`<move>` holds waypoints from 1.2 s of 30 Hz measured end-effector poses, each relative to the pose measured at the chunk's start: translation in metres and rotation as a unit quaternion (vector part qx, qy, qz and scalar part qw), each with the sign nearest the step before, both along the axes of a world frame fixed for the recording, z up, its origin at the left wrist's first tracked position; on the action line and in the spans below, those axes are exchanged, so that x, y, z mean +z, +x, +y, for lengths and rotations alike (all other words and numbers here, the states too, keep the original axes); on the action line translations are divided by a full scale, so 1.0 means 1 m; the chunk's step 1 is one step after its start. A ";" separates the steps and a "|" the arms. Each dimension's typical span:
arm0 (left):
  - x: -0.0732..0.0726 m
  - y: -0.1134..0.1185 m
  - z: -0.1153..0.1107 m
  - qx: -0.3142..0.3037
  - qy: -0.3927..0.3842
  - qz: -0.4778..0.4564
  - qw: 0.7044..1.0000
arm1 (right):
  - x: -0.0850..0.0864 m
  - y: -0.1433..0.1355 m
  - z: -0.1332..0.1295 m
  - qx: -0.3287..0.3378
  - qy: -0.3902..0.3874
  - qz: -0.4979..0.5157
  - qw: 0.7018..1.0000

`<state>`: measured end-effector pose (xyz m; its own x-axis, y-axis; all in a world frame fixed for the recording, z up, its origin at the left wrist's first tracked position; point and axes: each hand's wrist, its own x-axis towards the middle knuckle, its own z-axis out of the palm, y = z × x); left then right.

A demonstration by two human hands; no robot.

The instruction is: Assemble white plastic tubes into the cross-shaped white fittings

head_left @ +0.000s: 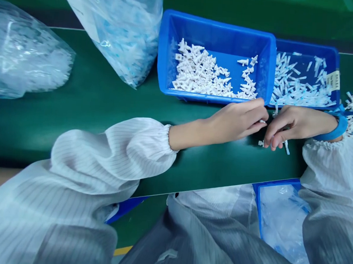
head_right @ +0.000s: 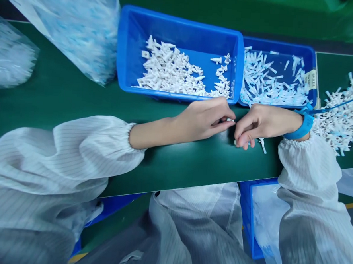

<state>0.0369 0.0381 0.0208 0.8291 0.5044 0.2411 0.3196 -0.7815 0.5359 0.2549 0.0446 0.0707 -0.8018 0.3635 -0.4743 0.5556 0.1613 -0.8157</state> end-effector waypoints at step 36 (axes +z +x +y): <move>-0.018 0.003 0.004 0.067 0.013 0.090 0.994 | -0.011 -0.007 -0.020 -0.061 0.487 0.052 0.870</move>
